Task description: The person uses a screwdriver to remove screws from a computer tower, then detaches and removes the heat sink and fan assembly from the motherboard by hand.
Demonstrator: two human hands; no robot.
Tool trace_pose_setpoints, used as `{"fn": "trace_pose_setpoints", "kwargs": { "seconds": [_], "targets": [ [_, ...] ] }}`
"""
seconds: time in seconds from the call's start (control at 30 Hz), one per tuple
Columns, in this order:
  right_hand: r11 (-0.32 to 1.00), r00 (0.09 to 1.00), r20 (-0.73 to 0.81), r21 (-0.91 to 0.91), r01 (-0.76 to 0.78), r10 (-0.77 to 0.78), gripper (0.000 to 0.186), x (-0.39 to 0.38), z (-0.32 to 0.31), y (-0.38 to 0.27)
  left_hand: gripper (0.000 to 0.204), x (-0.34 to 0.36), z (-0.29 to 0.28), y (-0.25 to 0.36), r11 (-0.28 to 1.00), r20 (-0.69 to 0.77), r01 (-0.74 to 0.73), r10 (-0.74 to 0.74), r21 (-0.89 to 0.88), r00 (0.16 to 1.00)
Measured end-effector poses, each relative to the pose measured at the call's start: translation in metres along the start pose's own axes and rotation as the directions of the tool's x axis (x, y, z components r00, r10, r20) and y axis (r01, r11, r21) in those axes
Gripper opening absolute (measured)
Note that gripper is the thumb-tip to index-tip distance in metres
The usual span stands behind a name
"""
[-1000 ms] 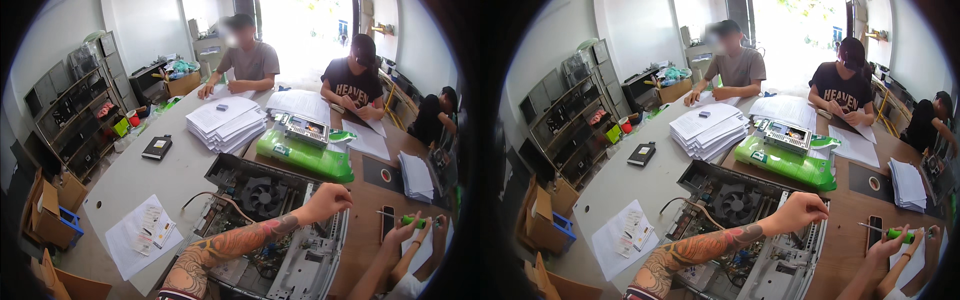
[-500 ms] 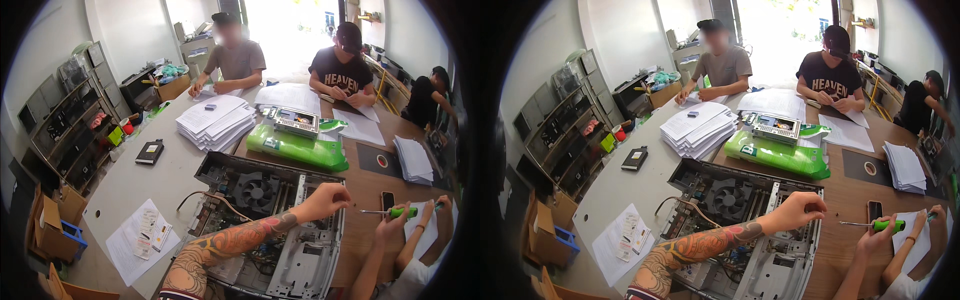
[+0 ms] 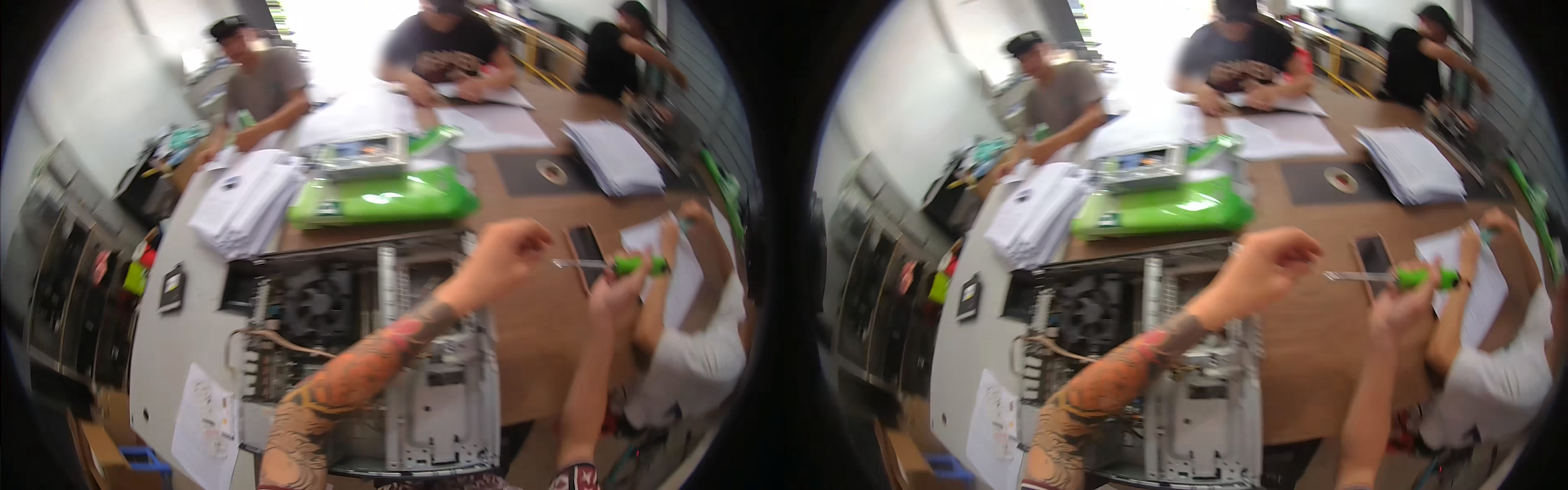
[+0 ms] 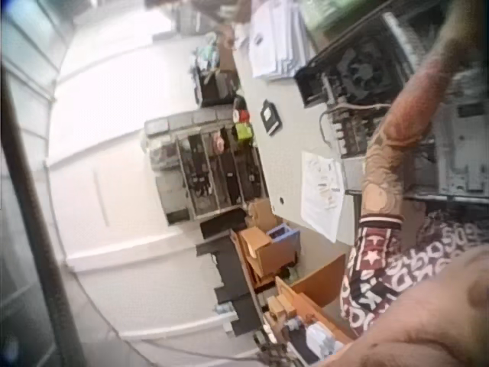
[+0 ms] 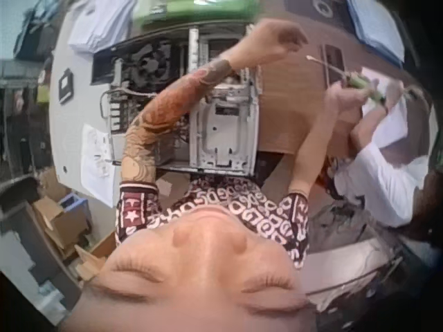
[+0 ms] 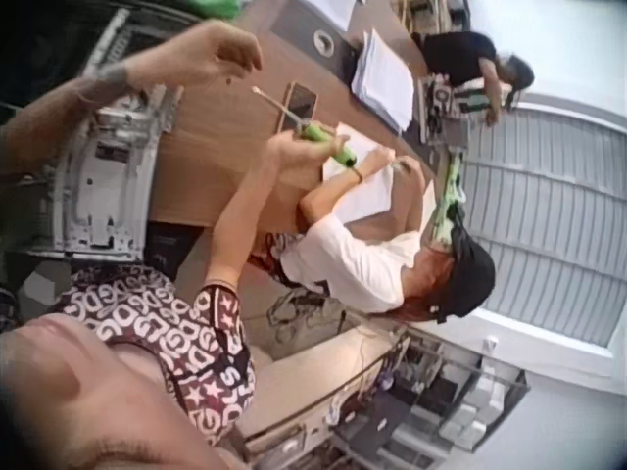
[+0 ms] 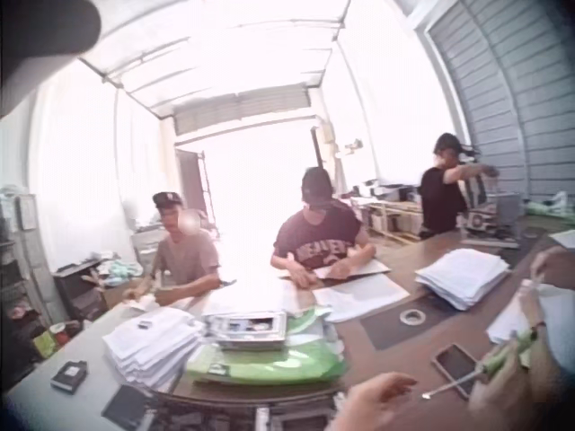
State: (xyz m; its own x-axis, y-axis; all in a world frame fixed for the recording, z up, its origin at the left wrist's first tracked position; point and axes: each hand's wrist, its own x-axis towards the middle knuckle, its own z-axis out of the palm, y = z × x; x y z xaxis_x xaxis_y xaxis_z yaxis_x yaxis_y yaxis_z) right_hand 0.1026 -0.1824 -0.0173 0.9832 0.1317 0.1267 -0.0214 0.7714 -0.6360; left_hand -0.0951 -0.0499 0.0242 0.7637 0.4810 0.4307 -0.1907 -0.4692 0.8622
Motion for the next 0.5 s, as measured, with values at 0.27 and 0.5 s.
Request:
{"fn": "trace_pose_setpoints", "kwargs": {
  "seconds": [0.27, 0.5],
  "targets": [
    [0.986, 0.978, 0.133, -0.035, 0.165, -0.159, 0.032, -0.028, 0.014, -0.005, 0.029, -0.006, 0.008, 0.003, 0.985, 0.130, 0.161, -0.167, 0.060, 0.977],
    [0.966, 0.952, 0.228, -0.104, 0.235, -0.207, 0.036, -0.041, 0.020, -0.012, 0.031, -0.007, 0.008, 0.005, 0.979, 0.159, 0.091, -0.121, 0.183, 0.980]
  ]
}}
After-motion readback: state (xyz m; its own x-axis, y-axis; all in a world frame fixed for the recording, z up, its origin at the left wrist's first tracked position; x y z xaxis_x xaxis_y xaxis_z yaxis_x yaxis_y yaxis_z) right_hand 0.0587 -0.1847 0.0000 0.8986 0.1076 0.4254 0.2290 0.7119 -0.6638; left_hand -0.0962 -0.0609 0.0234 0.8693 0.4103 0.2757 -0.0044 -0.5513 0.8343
